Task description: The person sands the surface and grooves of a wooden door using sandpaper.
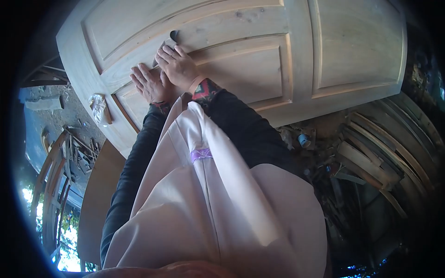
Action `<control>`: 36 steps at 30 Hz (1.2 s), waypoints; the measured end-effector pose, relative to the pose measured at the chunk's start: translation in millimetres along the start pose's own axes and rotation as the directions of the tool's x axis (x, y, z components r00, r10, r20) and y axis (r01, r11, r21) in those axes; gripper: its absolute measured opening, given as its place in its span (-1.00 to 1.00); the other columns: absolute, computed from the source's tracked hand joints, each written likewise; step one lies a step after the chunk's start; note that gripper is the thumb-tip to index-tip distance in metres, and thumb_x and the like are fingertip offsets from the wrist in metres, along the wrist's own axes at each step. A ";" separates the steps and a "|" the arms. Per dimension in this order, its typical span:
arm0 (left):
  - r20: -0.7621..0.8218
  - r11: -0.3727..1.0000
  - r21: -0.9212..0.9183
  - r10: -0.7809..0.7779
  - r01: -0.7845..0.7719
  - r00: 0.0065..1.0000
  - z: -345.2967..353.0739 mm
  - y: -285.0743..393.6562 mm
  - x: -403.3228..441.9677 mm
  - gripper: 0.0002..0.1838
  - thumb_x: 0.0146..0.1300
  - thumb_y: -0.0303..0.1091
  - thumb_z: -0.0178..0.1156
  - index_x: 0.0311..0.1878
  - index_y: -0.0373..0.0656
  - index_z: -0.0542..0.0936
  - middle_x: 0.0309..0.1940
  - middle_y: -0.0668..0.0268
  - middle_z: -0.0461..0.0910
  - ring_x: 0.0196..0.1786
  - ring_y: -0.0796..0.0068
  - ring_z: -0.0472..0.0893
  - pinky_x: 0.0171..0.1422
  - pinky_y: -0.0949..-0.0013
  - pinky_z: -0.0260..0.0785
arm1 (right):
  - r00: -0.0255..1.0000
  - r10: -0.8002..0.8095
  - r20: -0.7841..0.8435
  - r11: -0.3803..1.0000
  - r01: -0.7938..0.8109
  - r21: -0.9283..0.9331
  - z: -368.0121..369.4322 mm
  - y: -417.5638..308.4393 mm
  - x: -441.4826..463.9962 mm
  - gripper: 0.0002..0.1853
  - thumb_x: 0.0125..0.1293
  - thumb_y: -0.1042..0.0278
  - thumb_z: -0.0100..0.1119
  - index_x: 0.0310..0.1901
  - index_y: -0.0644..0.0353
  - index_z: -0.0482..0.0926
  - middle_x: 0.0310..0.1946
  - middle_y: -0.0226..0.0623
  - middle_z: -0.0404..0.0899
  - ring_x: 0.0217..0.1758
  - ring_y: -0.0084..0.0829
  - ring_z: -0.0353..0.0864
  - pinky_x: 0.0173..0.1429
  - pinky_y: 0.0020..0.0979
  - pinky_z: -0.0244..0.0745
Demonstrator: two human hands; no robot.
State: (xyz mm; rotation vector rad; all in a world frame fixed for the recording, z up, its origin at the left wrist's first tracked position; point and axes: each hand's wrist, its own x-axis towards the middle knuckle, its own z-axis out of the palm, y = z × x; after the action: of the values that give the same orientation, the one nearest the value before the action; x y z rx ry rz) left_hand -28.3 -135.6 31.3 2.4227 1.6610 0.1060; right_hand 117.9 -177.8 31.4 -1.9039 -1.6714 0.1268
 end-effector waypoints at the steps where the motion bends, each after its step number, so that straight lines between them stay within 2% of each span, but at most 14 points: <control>1: -0.003 1.000 -0.003 0.003 -0.003 1.000 -0.6 0.1 -0.3 -0.05 0.20 0.20 0.08 0.51 -0.14 0.02 0.53 -0.03 -0.11 0.55 -0.12 -0.14 0.53 -0.10 -0.23 | 0.999 -0.047 -0.010 0.999 0.047 -0.018 -10.7 21.2 -2.2 -0.63 0.18 0.36 0.01 0.04 0.09 0.58 0.13 -0.30 0.54 0.28 -0.34 0.42 0.34 -0.11 0.22; 3: 0.003 1.000 -0.007 -0.009 0.009 1.000 -0.2 1.8 -0.1 -0.06 0.20 0.20 0.08 0.52 -0.14 0.02 0.53 -0.03 -0.11 0.55 -0.11 -0.14 0.53 -0.09 -0.22 | 0.999 -0.036 -0.027 0.981 0.030 -0.191 -52.1 86.0 -6.4 -0.63 0.18 0.38 0.04 0.05 0.09 0.57 0.09 -0.38 0.57 0.25 -0.39 0.45 0.29 -0.13 0.26; 5: 0.003 1.000 -0.002 -0.009 0.009 1.000 0.5 0.8 -0.9 -0.06 0.20 0.20 0.08 0.52 -0.13 0.02 0.53 -0.03 -0.11 0.56 -0.11 -0.14 0.53 -0.09 -0.21 | 0.952 0.249 -0.178 0.919 -0.290 -0.267 -107.0 169.4 -21.3 -0.62 0.13 0.51 0.07 0.02 0.10 0.58 0.02 -0.30 0.60 0.19 -0.31 0.49 0.21 -0.11 0.29; 6: 0.001 1.000 0.002 -0.009 0.009 1.000 1.5 0.6 0.4 -0.06 0.20 0.20 0.08 0.52 -0.13 0.02 0.53 -0.02 -0.11 0.56 -0.11 -0.14 0.53 -0.09 -0.21 | 0.935 0.253 -0.249 0.875 -0.331 -0.352 -130.4 211.3 -32.6 -0.65 0.14 0.54 0.05 -0.01 0.13 0.58 -0.01 -0.27 0.60 0.17 -0.27 0.49 0.18 -0.11 0.30; 9: 0.032 0.999 0.016 -0.033 0.033 0.999 -4.5 3.5 -2.7 -0.07 0.22 0.20 0.06 0.51 -0.13 0.02 0.53 -0.02 -0.10 0.55 -0.11 -0.15 0.53 -0.10 -0.22 | 0.856 0.320 -0.406 0.707 -0.501 -0.499 -135.0 218.8 -41.2 -0.67 0.16 0.54 0.04 -0.02 0.17 0.57 -0.04 -0.20 0.60 0.15 -0.20 0.49 0.16 -0.09 0.30; 11: 0.025 0.999 0.007 -0.042 0.042 0.999 -3.3 9.4 4.0 -0.08 0.23 0.20 0.05 0.51 -0.12 0.02 0.52 -0.02 -0.09 0.55 -0.11 -0.14 0.53 -0.10 -0.22 | 0.844 0.446 -0.297 0.805 -0.523 -0.280 -114.2 149.0 -25.0 -0.65 0.17 0.53 -0.01 0.01 0.19 0.54 -0.01 -0.17 0.56 0.18 -0.17 0.45 0.20 -0.03 0.29; 14: 0.033 0.999 0.008 -0.031 0.031 0.999 -1.1 2.0 -0.6 -0.08 0.23 0.22 0.04 0.52 -0.10 0.01 0.53 0.00 -0.10 0.56 -0.10 -0.14 0.53 -0.13 -0.22 | 0.996 0.072 -0.054 0.983 -0.080 -0.162 -50.1 53.8 -27.1 -0.61 0.17 0.44 0.04 0.08 0.09 0.54 0.09 -0.32 0.55 0.23 -0.29 0.45 0.33 -0.16 0.26; 17: 0.052 0.999 0.018 -0.029 0.028 0.998 0.2 -1.6 0.8 -0.09 0.25 0.22 0.02 0.52 -0.09 0.01 0.54 0.03 -0.11 0.56 -0.07 -0.15 0.53 -0.13 -0.23 | 0.986 -0.134 0.102 0.974 0.150 -0.169 -77.4 86.3 -41.3 -0.58 0.15 0.42 0.06 0.10 0.06 0.54 0.15 -0.39 0.53 0.26 -0.38 0.43 0.34 -0.20 0.26; 20: 0.054 0.998 0.033 -0.046 0.045 0.997 1.9 -0.5 1.7 -0.11 0.28 0.22 -0.01 0.53 -0.08 -0.01 0.54 0.05 -0.13 0.57 -0.03 -0.16 0.54 -0.13 -0.25 | 0.982 0.186 -0.016 0.924 -0.180 -0.338 -144.6 199.5 -55.7 -0.61 0.18 0.52 0.00 0.06 0.09 0.55 0.06 -0.31 0.59 0.22 -0.34 0.49 0.26 -0.19 0.30; 21: 0.038 0.998 0.043 -0.043 0.041 0.998 3.1 0.0 1.7 -0.12 0.29 0.22 -0.02 0.53 -0.08 -0.01 0.54 0.06 -0.13 0.57 -0.02 -0.17 0.54 -0.13 -0.25 | 0.957 0.182 -0.227 0.865 -0.265 -0.425 -145.0 244.0 -66.5 -0.62 0.21 0.56 -0.04 0.06 0.13 0.56 0.10 -0.28 0.58 0.25 -0.31 0.47 0.25 -0.16 0.30; 23: 0.011 0.998 0.055 -0.031 0.030 0.999 1.0 4.3 -2.5 -0.15 0.33 0.21 -0.06 0.53 -0.07 -0.02 0.54 0.05 -0.14 0.57 0.00 -0.17 0.54 -0.14 -0.28 | 0.981 0.105 -0.165 0.890 -0.167 -0.425 -160.6 283.2 -38.0 -0.61 0.26 0.52 -0.06 0.10 0.15 0.55 0.10 -0.20 0.58 0.25 -0.19 0.47 0.23 -0.19 0.33; 27: -0.065 0.996 0.001 -0.093 0.093 0.994 20.1 22.0 -1.3 -0.17 0.34 0.23 -0.08 0.51 -0.08 0.03 0.53 0.01 -0.11 0.56 -0.04 -0.12 0.53 -0.16 -0.28 | 0.976 0.215 -0.026 0.912 -0.210 -0.351 -181.4 274.9 28.7 -0.70 0.33 0.49 -0.10 0.02 0.31 0.54 0.00 -0.05 0.60 0.13 -0.08 0.53 0.18 -0.14 0.41; 31: -0.083 0.958 -0.094 0.262 -0.270 0.961 20.1 156.4 3.3 -0.24 0.35 0.11 0.02 0.50 -0.03 0.09 0.53 0.04 -0.07 0.55 -0.04 -0.07 0.54 -0.10 -0.21 | 0.982 0.134 -0.133 0.972 -0.157 -0.176 -177.3 254.5 -75.6 -0.63 0.26 0.55 -0.05 0.09 0.20 0.55 0.15 -0.16 0.54 0.25 -0.19 0.48 0.26 -0.10 0.30; 36: -0.010 0.957 -0.140 0.254 -0.252 0.967 74.0 276.9 4.0 -0.17 0.31 0.26 -0.04 0.49 -0.08 0.12 0.53 0.08 -0.06 0.56 0.00 -0.09 0.56 -0.06 -0.22 | 0.984 0.170 0.054 0.968 -0.157 -0.197 -213.3 212.2 -208.5 -0.63 0.30 0.45 0.00 0.13 0.14 0.56 0.16 -0.23 0.55 0.29 -0.28 0.47 0.37 -0.13 0.19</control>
State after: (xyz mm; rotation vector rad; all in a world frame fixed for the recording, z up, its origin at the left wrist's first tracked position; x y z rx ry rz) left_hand 239.3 -237.3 15.8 2.5100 1.2844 0.2418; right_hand 355.0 -456.5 38.7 -2.2060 -1.6197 0.1017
